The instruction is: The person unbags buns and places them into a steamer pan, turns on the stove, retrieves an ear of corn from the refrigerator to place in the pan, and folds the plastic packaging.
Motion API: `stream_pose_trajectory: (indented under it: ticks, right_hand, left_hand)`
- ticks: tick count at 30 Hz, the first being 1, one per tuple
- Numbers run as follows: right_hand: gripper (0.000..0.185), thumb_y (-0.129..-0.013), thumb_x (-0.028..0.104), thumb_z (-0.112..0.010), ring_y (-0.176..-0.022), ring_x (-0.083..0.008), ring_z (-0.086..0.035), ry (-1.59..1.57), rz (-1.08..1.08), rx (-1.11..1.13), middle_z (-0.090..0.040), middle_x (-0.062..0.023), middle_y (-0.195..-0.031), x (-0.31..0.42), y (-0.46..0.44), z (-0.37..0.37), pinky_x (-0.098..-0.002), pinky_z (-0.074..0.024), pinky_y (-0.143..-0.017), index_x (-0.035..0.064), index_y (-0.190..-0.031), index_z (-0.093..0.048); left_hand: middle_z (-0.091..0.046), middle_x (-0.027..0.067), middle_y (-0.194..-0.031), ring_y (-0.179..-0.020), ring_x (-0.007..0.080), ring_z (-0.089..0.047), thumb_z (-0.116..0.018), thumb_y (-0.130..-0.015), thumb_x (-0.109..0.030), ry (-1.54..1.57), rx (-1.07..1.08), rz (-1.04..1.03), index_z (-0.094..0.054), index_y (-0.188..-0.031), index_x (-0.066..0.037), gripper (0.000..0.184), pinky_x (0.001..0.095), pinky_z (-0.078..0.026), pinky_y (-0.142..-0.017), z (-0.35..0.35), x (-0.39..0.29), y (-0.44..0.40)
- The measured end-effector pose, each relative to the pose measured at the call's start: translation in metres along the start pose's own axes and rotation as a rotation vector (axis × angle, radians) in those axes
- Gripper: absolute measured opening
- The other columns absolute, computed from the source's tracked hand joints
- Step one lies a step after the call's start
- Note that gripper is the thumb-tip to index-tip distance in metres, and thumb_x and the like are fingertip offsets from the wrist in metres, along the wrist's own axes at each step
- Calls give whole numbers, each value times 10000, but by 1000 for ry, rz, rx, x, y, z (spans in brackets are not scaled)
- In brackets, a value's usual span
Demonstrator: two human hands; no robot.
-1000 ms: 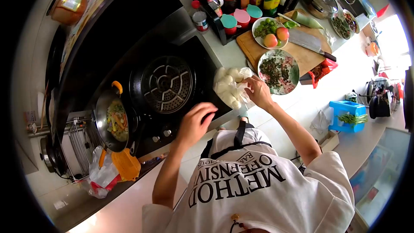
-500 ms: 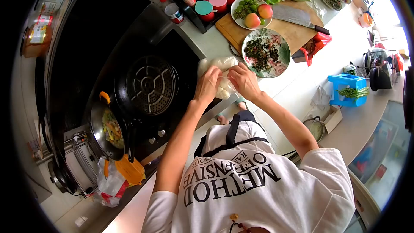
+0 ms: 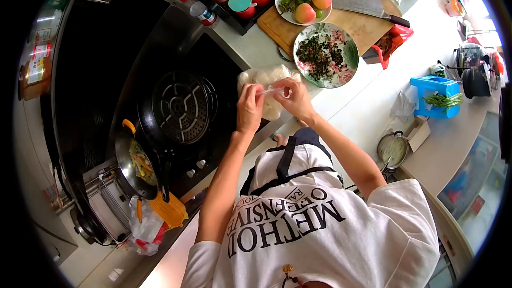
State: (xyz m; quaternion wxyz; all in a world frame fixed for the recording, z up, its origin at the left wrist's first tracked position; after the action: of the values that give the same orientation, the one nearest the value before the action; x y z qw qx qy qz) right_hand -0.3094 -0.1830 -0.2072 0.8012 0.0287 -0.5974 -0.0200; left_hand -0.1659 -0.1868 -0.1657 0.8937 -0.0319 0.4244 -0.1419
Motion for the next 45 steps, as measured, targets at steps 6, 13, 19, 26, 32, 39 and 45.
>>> stream_pose_trajectory:
  ticks: [6,13,19,26,32,39,45]
  right_hand:
    - [142,-779,103,-712,-699,-266,-599,22,188,-31,-627,-101,-828,20,2,3,-356,-487,-637,46,-904,-674]
    - [65,-793,46,-679,-770,-303,-597,22,263,-159,-615,-93,-845,34,21,6,-364,-493,-640,44,-830,-626]
    - [146,-737,-28,-699,-801,-255,-597,-55,182,-200,-647,-78,-856,35,32,12,-344,-491,-682,36,-855,-640]
    - [165,-721,2,-696,-823,-273,-582,69,408,-118,-638,-54,-844,56,54,2,-373,-479,-737,63,-871,-664]
    - [178,-778,-42,-664,-856,-280,-597,11,384,-131,-642,-108,-868,57,38,15,-346,-499,-721,16,-946,-652]
    - [148,-841,16,-638,-686,-225,-631,-61,134,28,-676,-126,-863,28,-3,10,-305,-513,-611,18,-975,-702]
    - [99,-780,68,-683,-720,-276,-667,3,146,201,-664,-124,-830,28,-11,5,-349,-527,-669,20,-866,-697]
  left_hand:
    - [-543,98,-957,-733,211,-612,-647,-787,118,-43,13,-61,-551,-910,0,196,296,-537,-609,3,-5,2]
    - [-563,70,-935,-707,155,-610,-699,-809,22,4,-137,65,-572,-873,1,144,262,-515,-558,18,-16,5]
    - [-653,70,-1035,-773,104,-619,-628,-953,-193,470,128,768,-641,-1025,-14,193,242,-496,-653,-28,28,54]
    - [-665,22,-951,-866,94,-615,-629,-956,-255,1225,-194,969,-659,-1077,-19,267,238,-487,-758,-45,40,60]
    - [-663,31,-954,-871,106,-622,-671,-926,-175,1227,-207,884,-652,-1066,-32,201,245,-506,-791,-51,54,62]
    - [-665,40,-968,-856,104,-618,-675,-904,-86,986,-228,884,-637,-1069,-2,189,246,-517,-791,-42,51,58]
    - [-670,39,-922,-794,97,-605,-679,-896,-70,839,-232,823,-649,-1040,18,172,228,-503,-745,-38,48,54]
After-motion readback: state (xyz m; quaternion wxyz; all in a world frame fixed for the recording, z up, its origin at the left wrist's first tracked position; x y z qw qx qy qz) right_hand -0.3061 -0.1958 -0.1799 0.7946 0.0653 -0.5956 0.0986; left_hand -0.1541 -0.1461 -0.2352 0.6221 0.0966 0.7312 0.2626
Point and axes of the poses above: each hand's wrist, its own y-axis away from the middle knuckle, its own z-axis out of the back of the hand, x = y × z, the point moved 9 cm from there along -y, towards the middle knuckle
